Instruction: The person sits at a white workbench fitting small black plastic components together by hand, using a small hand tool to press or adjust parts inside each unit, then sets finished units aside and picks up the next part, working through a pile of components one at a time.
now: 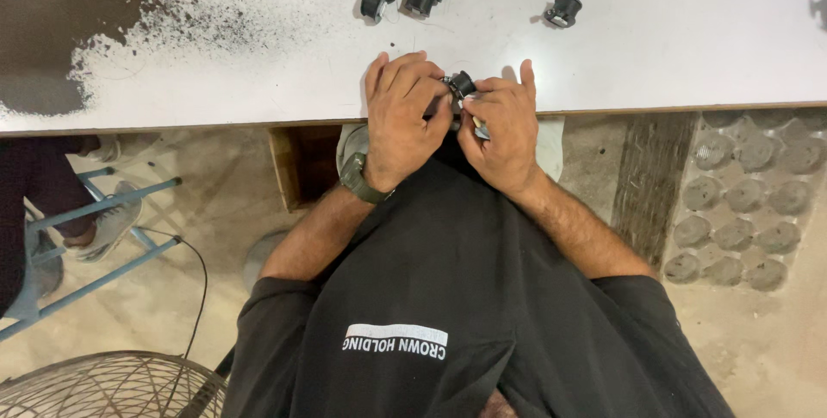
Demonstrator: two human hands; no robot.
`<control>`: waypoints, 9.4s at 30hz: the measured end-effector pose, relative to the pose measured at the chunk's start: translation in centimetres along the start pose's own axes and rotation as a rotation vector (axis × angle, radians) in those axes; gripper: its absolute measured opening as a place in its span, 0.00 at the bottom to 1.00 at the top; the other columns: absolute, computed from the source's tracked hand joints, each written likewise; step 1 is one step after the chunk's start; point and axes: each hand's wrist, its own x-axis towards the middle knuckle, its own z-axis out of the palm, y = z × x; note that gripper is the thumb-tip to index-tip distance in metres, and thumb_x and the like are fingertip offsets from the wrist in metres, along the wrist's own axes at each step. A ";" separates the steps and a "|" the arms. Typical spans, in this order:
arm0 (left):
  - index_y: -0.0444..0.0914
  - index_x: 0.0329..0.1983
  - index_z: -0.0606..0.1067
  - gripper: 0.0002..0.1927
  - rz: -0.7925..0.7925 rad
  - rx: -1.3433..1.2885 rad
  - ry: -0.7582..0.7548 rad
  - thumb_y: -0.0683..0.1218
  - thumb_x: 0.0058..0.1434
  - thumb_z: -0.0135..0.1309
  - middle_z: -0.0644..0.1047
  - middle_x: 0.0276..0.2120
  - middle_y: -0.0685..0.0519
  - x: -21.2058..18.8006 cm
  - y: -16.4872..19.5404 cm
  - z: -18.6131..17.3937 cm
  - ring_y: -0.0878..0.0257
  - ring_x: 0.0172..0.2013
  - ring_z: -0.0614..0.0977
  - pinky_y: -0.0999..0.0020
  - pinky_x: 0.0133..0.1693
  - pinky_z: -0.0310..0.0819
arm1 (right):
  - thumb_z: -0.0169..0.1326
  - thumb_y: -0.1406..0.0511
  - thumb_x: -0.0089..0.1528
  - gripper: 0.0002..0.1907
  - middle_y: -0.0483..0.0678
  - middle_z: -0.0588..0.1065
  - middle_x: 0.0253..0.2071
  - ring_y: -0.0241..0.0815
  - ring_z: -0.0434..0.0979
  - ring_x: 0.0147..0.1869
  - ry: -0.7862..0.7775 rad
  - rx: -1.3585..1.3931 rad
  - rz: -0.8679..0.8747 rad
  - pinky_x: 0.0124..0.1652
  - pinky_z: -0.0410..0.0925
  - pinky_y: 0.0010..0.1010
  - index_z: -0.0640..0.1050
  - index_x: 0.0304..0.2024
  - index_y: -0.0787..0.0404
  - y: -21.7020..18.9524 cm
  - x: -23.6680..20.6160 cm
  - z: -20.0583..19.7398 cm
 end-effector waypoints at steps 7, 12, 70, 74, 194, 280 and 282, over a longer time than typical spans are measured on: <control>0.40 0.38 0.77 0.05 0.008 -0.007 -0.005 0.41 0.59 0.61 0.80 0.48 0.54 0.1 0.0 -0.2 0.54 0.62 0.74 0.45 0.69 0.51 | 0.62 0.82 0.59 0.21 0.52 0.76 0.44 0.54 0.80 0.61 0.009 0.063 -0.149 0.75 0.48 0.59 0.71 0.48 0.62 0.4 -0.6 0.3; 0.40 0.38 0.77 0.05 0.019 -0.008 -0.006 0.40 0.59 0.60 0.80 0.48 0.55 0.2 -0.2 -0.1 0.55 0.62 0.75 0.45 0.69 0.50 | 0.62 0.83 0.58 0.20 0.48 0.74 0.38 0.51 0.81 0.58 0.009 0.009 -0.118 0.75 0.49 0.57 0.74 0.47 0.61 0.4 -0.2 0.5; 0.34 0.33 0.72 0.04 -0.272 -0.449 -0.147 0.36 0.60 0.56 0.77 0.26 0.52 1.9 -0.5 -1.3 0.69 0.25 0.76 0.71 0.27 0.70 | 0.63 0.80 0.59 0.20 0.52 0.76 0.42 0.55 0.78 0.57 -0.001 0.065 -0.038 0.74 0.52 0.58 0.73 0.49 0.63 -0.7 0.6 0.2; 0.34 0.32 0.72 0.04 -0.255 -0.422 -0.129 0.36 0.60 0.56 0.76 0.26 0.52 1.7 -0.2 -1.4 0.68 0.24 0.75 0.69 0.27 0.69 | 0.64 0.80 0.59 0.20 0.52 0.76 0.41 0.53 0.78 0.57 0.004 0.044 -0.045 0.74 0.52 0.58 0.73 0.49 0.63 -0.9 0.8 0.2; 0.42 0.42 0.80 0.06 0.319 0.237 0.122 0.40 0.64 0.65 0.74 0.60 0.53 -1.6 -2.5 -1.4 0.54 0.65 0.71 0.45 0.69 0.57 | 0.64 0.79 0.58 0.18 0.48 0.75 0.38 0.52 0.80 0.58 -0.055 0.034 0.012 0.75 0.47 0.60 0.74 0.46 0.61 -1.7 1.4 0.8; 0.34 0.38 0.75 0.04 -0.220 -0.379 -0.214 0.39 0.62 0.58 0.80 0.30 0.51 2.5 -1.7 -3.5 0.66 0.29 0.81 0.70 0.31 0.75 | 0.70 0.67 0.58 0.20 0.50 0.69 0.46 0.55 0.69 0.62 -0.136 -0.126 -0.007 0.73 0.42 0.66 0.81 0.52 0.59 -0.3 3.4 -1.6; 0.35 0.38 0.75 0.04 -0.202 -0.367 -0.201 0.38 0.61 0.58 0.80 0.30 0.51 2.4 -1.7 -3.1 0.65 0.29 0.81 0.70 0.31 0.75 | 0.68 0.73 0.61 0.16 0.49 0.70 0.44 0.51 0.73 0.59 -0.027 -0.059 -0.012 0.76 0.47 0.61 0.81 0.51 0.58 -0.8 2.7 -1.4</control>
